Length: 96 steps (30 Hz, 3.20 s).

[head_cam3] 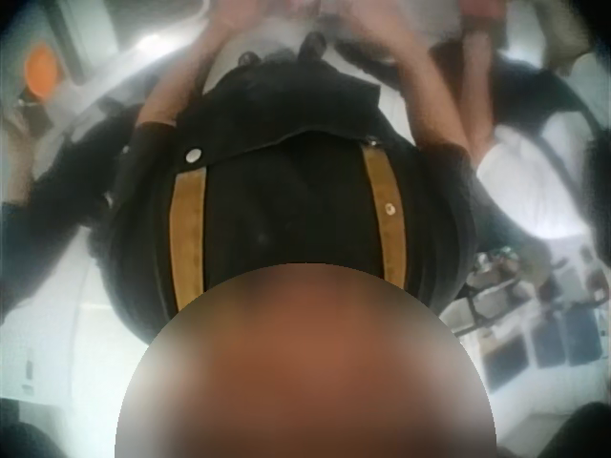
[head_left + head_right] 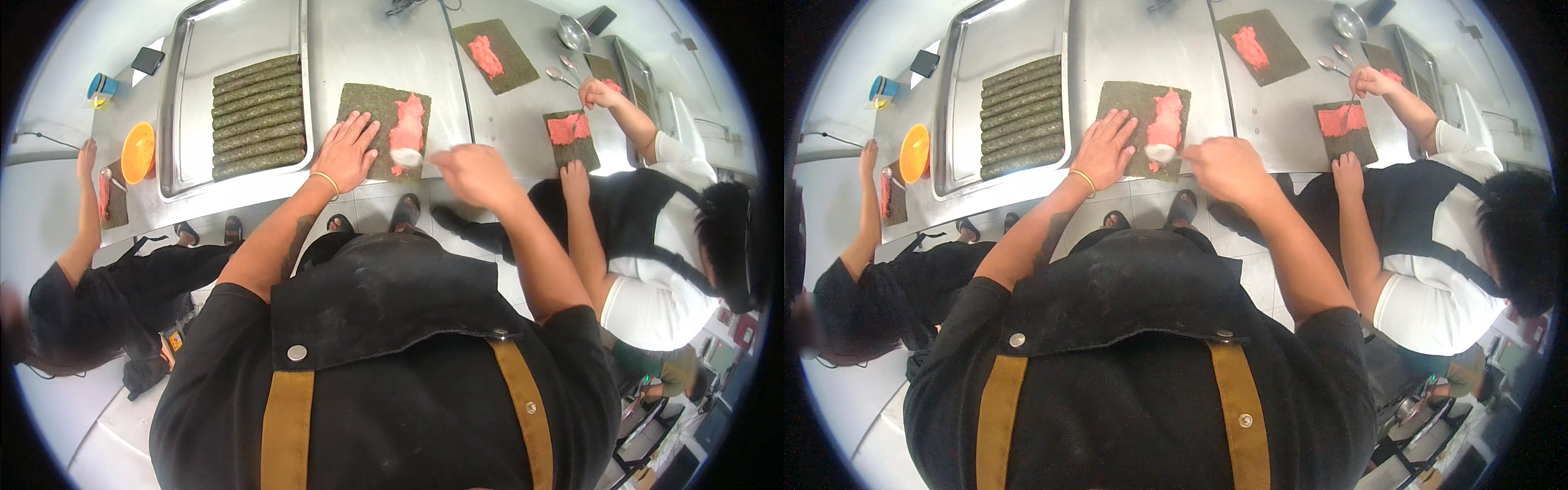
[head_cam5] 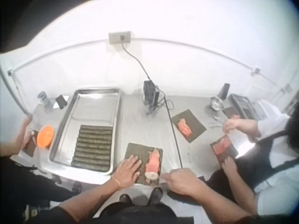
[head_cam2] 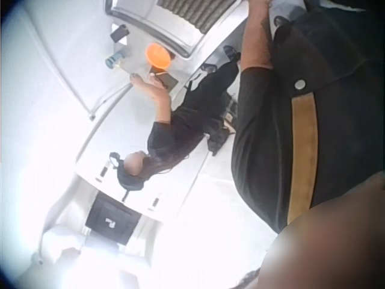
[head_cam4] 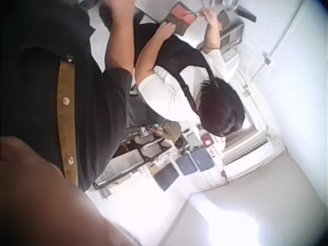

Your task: The person spreads a pink paste onto a sheet of nori using a spoon, then rolls the nori into a cylindrical shape. The finished roll is placed on a metal tray alongside other completed rolls. The person repeats the process with additional nori sheets.

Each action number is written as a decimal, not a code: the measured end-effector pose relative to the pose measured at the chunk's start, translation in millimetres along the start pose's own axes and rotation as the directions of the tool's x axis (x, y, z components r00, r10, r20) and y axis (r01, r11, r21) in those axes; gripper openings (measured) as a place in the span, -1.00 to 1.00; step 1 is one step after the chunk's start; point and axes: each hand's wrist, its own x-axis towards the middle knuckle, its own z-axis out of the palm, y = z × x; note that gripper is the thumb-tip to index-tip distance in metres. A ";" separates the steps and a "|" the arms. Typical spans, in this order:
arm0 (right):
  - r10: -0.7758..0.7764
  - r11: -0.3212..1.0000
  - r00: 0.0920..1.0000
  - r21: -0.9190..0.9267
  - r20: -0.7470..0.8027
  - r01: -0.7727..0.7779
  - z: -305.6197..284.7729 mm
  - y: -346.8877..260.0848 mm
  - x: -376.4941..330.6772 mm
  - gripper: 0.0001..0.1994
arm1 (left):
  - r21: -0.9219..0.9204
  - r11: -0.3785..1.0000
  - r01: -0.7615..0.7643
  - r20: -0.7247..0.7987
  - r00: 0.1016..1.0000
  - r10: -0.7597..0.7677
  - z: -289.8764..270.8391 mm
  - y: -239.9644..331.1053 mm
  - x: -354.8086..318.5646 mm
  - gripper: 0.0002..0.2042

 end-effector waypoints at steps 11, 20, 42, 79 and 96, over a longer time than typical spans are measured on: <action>0.245 0.967 0.963 -0.045 -0.111 -0.251 -4.8 9.8 7.5 -0.67 | 0.020 1.000 -0.002 0.016 1.000 0.002 1.5 -1.2 1.6 -0.40; 0.324 0.900 0.937 0.348 -0.133 -0.262 31.7 -23.9 -32.3 -0.69 | -0.016 0.999 -0.043 -0.057 0.998 0.042 3.9 -3.9 0.0 -0.40; 0.249 0.956 0.940 0.215 -0.234 -0.200 26.9 -8.3 -2.6 -0.70 | -0.183 0.983 -0.029 -0.078 0.997 0.015 3.0 -12.0 -0.8 -0.43; 0.211 0.950 0.966 0.264 -0.148 -0.167 27.3 13.1 -4.8 -0.66 | -0.133 0.990 -0.049 -0.133 0.991 0.031 8.4 -11.6 -5.0 -0.53; 0.463 0.816 0.825 0.519 -0.325 -0.254 107.1 1.2 -13.8 -0.67 | -0.031 0.995 -0.091 -0.071 0.994 0.089 4.5 -7.2 -7.5 -0.49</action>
